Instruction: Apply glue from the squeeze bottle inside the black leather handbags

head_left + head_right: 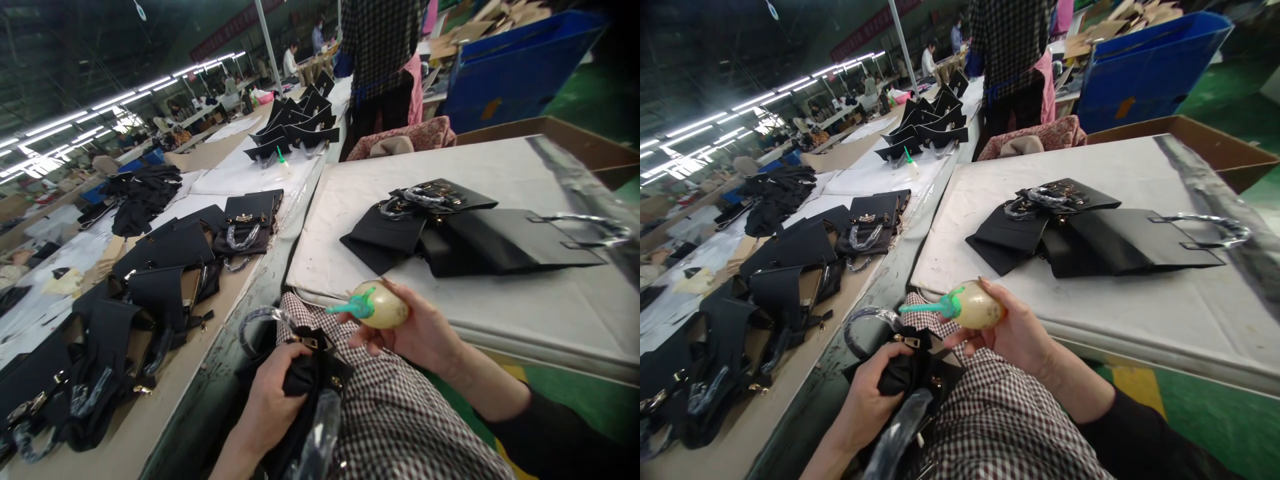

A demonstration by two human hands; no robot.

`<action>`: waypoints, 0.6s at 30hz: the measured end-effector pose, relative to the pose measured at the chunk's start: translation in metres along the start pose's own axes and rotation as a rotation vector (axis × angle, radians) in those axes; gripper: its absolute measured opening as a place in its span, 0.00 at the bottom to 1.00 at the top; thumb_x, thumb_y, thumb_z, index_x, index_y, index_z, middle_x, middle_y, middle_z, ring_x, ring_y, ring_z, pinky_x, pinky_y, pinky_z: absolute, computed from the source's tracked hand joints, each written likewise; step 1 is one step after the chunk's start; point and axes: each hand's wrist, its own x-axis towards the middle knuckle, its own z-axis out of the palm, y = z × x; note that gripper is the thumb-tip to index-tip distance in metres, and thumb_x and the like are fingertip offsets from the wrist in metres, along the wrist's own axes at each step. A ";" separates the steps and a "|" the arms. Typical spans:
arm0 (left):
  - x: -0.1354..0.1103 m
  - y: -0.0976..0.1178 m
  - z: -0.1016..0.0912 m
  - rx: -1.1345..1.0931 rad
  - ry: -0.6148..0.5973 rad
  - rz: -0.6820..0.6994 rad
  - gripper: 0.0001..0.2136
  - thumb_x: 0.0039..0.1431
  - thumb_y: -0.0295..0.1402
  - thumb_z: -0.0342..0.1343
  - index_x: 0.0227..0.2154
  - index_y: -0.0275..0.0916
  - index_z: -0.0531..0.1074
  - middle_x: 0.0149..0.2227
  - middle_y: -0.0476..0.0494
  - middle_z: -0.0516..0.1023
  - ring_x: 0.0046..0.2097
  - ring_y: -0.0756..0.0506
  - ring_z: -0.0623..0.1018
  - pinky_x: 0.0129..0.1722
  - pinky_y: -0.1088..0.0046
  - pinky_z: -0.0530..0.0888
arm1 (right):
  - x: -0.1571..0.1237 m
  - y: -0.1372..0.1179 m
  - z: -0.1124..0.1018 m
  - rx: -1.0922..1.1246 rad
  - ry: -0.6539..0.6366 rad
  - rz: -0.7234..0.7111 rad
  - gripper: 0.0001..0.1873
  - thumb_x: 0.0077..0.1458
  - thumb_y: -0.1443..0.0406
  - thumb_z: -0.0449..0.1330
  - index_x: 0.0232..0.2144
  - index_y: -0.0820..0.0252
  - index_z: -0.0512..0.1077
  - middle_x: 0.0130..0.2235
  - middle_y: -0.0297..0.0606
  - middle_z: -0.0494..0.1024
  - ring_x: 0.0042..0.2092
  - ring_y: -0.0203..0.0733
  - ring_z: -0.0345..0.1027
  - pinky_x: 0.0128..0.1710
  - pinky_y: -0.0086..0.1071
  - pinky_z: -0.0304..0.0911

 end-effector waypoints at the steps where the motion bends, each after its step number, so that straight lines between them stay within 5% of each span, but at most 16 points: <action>1: -0.002 -0.003 -0.012 -0.073 0.027 -0.116 0.16 0.55 0.25 0.62 0.47 0.41 0.76 0.41 0.46 0.81 0.42 0.44 0.80 0.45 0.69 0.77 | -0.002 -0.004 -0.003 0.019 0.046 -0.047 0.25 0.65 0.48 0.62 0.43 0.66 0.82 0.40 0.52 0.86 0.31 0.45 0.81 0.25 0.29 0.71; 4: -0.007 -0.015 -0.058 -0.292 0.072 -0.293 0.17 0.50 0.31 0.64 0.45 0.39 0.75 0.40 0.46 0.79 0.38 0.45 0.77 0.39 0.71 0.73 | -0.009 -0.008 -0.012 0.086 0.193 -0.138 0.16 0.63 0.53 0.66 0.39 0.60 0.83 0.30 0.43 0.82 0.22 0.34 0.68 0.17 0.22 0.61; 6: -0.010 -0.021 -0.090 -0.414 0.095 -0.272 0.19 0.45 0.34 0.65 0.43 0.39 0.75 0.41 0.44 0.79 0.39 0.43 0.77 0.39 0.70 0.73 | -0.011 -0.003 -0.013 0.054 0.279 -0.142 0.13 0.55 0.54 0.73 0.38 0.55 0.83 0.30 0.41 0.81 0.25 0.38 0.70 0.20 0.25 0.67; 10: -0.010 -0.022 -0.129 -0.534 0.124 -0.263 0.19 0.42 0.35 0.71 0.39 0.40 0.74 0.40 0.43 0.79 0.38 0.42 0.78 0.36 0.69 0.74 | -0.012 0.012 0.001 -0.130 0.350 -0.212 0.27 0.44 0.50 0.78 0.46 0.50 0.83 0.43 0.46 0.84 0.32 0.46 0.73 0.21 0.31 0.71; 13: -0.005 -0.019 -0.123 -0.499 0.194 -0.269 0.17 0.51 0.44 0.71 0.35 0.40 0.74 0.38 0.42 0.79 0.38 0.42 0.80 0.36 0.68 0.78 | -0.013 0.020 0.014 -0.270 0.322 -0.275 0.30 0.43 0.49 0.77 0.49 0.49 0.82 0.41 0.45 0.84 0.31 0.47 0.72 0.21 0.32 0.69; 18: 0.000 -0.026 -0.082 -0.387 0.244 -0.281 0.23 0.70 0.55 0.50 0.31 0.42 0.74 0.34 0.42 0.78 0.39 0.40 0.82 0.41 0.62 0.83 | -0.015 0.024 0.026 -0.522 0.360 -0.363 0.32 0.39 0.52 0.79 0.50 0.43 0.81 0.49 0.44 0.83 0.44 0.59 0.78 0.37 0.41 0.79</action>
